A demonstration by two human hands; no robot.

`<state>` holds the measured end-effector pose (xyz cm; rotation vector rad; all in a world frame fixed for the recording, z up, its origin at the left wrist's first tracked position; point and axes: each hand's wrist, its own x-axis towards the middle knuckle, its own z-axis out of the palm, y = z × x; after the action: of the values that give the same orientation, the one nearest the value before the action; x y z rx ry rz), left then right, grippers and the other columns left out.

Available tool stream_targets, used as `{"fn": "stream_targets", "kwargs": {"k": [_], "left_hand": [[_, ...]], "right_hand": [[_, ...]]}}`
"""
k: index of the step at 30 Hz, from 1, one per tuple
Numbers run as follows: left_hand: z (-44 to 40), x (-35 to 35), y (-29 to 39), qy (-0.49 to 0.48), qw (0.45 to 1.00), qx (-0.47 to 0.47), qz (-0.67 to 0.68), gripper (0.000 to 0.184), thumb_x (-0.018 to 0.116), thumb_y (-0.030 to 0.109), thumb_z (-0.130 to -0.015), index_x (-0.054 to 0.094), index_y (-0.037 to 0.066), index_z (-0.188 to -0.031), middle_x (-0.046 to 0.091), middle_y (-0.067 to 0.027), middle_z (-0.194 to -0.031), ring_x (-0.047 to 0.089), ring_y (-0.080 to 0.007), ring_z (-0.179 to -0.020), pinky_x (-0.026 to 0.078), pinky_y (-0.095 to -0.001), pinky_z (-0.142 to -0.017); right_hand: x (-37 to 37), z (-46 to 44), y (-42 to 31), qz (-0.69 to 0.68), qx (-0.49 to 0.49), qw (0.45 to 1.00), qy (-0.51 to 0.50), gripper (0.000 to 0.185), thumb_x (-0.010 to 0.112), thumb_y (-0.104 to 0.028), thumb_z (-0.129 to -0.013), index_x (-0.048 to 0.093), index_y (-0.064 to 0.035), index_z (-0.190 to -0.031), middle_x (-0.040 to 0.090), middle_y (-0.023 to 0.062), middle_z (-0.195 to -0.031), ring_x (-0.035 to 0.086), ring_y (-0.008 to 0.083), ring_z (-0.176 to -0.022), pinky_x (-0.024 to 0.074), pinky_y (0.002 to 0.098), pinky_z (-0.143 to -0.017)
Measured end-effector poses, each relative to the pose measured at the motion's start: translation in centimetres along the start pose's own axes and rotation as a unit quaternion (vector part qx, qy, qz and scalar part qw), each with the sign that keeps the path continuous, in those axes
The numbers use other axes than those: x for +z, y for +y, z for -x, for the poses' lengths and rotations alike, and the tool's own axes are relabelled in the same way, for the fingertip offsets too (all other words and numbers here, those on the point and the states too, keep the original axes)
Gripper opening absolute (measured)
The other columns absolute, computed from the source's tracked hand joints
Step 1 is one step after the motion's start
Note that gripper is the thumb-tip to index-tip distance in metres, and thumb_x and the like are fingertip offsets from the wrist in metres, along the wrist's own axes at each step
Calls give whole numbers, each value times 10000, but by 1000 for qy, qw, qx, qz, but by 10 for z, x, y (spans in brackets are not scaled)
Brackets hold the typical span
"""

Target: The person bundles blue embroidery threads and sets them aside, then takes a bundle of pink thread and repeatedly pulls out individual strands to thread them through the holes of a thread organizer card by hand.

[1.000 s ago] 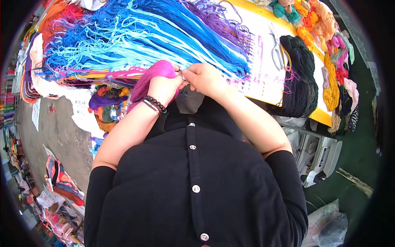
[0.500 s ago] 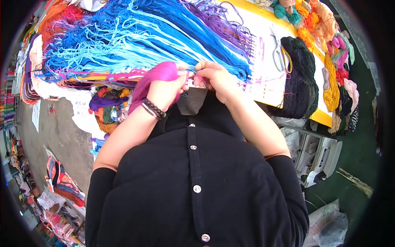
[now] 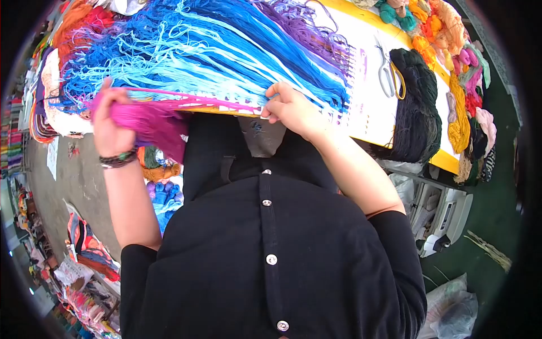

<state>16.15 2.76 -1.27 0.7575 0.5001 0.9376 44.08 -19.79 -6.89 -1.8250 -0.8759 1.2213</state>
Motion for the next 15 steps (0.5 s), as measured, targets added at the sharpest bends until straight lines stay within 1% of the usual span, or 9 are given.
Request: {"fn": "stream_targets", "kwargs": {"k": [1, 3, 5, 7, 8, 10, 11, 12, 15], "left_hand": [[-8, -23, 13, 9, 996, 83, 12, 364, 538, 74, -907, 444, 0, -1251, 606, -129, -1083, 601, -187, -978, 485, -330, -881], [-9, -32, 36, 98, 992, 74, -25, 362, 541, 137, -927, 463, 13, -1258, 570, -136, -1210, 573, -215, -1091, 463, -366, -947], [-1, -34, 28, 158, 982, 5, -103, 354, 526, 176, -942, 480, 17, -1255, 568, -127, -1216, 559, -225, -1111, 464, -368, -948], [25, -8, -4, 60, 990, -77, -101, 348, 509, 206, -952, 492, -3, -1230, 573, -157, -1205, 560, -226, -1111, 484, -343, -873], [37, 13, -22, 43, 991, -109, -66, 302, 508, 164, -942, 518, -14, -1186, 605, -150, -1144, 599, -212, -1014, 486, -329, -831], [54, 25, -46, -17, 979, -172, -107, 257, 513, 55, -888, 546, -30, -1128, 649, -175, -1032, 636, -198, -879, 499, -297, -762], [62, 42, -56, -20, 966, -150, -211, 278, 513, 25, -867, 547, -36, -1136, 659, -187, -973, 642, -194, -812, 502, -283, -724], [74, 58, -60, -54, 974, -126, -180, 307, 515, 8, -855, 538, -52, -1156, 661, -174, -917, 632, -192, -755, 499, -290, -713], [85, 73, -69, -151, 975, -149, -65, 418, 514, -6, -850, 480, -57, -1264, 657, -161, -890, 631, -205, -838, 491, -311, -772]], "right_hand": [[1, 3, -3, -14, 8, 1000, -6, 228, 519, -118, -855, 499, -24, -1062, 645, 51, -825, 594, 112, -727, 458, 258, -672], [5, 4, -3, 44, -4, 999, 10, 230, 519, -126, -857, 503, -27, -1065, 653, 62, -833, 612, 142, -743, 466, 277, -685], [9, 4, -5, 104, -17, 994, 27, 232, 519, -135, -860, 507, -31, -1067, 662, 72, -841, 629, 171, -759, 473, 295, -698], [22, 4, -8, 265, -119, 954, 72, 236, 544, -152, -857, 518, -31, -1058, 668, 118, -859, 650, 254, -815, 486, 343, -722], [30, 6, -22, 275, -128, 950, 70, 229, 573, -146, -848, 538, -32, -1043, 660, 156, -873, 645, 304, -875, 492, 365, -747], [47, -2, -24, 124, -205, 971, 19, 221, 581, -124, -843, 546, -34, -1041, 659, 163, -890, 647, 310, -880, 496, 361, -762], [51, 4, -40, 125, -242, 961, 49, 200, 592, -121, -853, 593, -21, -1026, 672, 131, -880, 661, 246, -845, 503, 329, -757], [51, 9, -51, 127, -245, 960, 48, 200, 592, -121, -853, 593, -21, -1026, 672, 131, -880, 661, 246, -845, 503, 329, -757], [58, 16, -65, -158, -154, 972, -76, 187, 619, -144, -876, 669, 26, -937, 658, 56, -784, 599, 93, -714, 498, 251, -672]]}}
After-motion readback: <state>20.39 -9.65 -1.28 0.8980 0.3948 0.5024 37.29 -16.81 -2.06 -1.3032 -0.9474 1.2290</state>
